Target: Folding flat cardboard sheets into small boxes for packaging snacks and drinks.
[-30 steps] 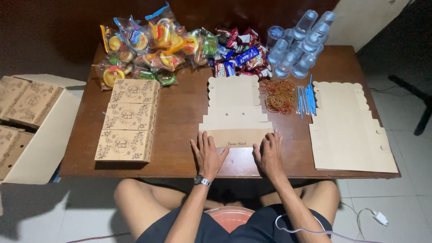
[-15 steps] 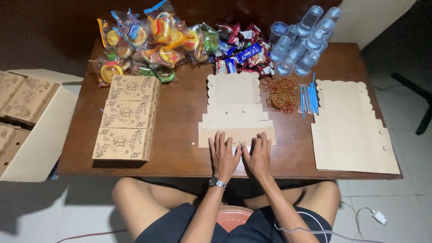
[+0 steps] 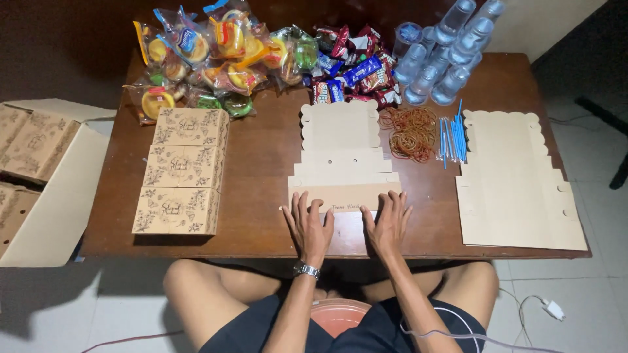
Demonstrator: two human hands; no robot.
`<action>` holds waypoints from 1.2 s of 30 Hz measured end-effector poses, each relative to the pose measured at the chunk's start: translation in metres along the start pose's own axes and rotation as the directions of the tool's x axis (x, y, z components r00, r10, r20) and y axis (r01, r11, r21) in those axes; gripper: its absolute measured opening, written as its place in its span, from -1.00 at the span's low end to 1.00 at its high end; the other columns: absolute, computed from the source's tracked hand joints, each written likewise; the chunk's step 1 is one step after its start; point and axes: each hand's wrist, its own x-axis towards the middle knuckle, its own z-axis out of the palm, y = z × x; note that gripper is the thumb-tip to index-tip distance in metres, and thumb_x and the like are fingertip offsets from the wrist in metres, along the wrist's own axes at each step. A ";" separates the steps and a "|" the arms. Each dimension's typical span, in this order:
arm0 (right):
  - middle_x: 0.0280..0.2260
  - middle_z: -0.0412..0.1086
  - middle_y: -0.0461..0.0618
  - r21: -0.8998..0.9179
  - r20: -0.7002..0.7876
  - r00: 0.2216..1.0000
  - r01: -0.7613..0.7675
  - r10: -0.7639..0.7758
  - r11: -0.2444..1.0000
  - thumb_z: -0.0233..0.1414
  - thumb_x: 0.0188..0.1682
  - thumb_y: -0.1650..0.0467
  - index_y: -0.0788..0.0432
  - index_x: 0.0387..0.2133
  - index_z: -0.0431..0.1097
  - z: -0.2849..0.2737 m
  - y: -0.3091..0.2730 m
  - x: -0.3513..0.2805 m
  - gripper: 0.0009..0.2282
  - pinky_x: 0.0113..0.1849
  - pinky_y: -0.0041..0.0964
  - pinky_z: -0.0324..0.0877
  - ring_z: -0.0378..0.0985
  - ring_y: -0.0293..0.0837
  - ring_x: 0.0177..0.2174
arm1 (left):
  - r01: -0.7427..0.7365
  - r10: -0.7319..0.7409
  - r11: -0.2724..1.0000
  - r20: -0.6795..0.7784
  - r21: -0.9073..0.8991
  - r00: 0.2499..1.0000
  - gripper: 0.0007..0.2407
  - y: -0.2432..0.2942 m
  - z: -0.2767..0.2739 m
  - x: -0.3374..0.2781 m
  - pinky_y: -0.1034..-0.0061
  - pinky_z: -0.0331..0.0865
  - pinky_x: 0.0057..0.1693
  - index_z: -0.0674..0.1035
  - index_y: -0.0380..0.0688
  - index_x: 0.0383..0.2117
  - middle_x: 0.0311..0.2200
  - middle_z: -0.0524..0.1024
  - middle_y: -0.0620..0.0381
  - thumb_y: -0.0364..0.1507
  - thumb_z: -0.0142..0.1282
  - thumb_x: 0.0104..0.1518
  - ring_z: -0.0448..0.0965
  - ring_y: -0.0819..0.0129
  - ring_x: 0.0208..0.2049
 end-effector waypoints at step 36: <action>0.11 0.33 0.10 -0.047 -0.078 0.990 -0.125 0.121 0.991 0.12 0.06 0.23 0.07 0.06 0.41 -0.031 0.046 0.007 -0.66 0.21 0.51 -0.04 0.20 0.22 0.29 | -0.504 0.530 0.848 0.273 -0.164 0.803 -0.50 0.092 0.056 -0.055 -0.05 -0.29 0.44 0.30 -0.41 0.27 0.32 0.24 -0.25 -0.44 -0.23 0.16 0.06 -0.03 0.42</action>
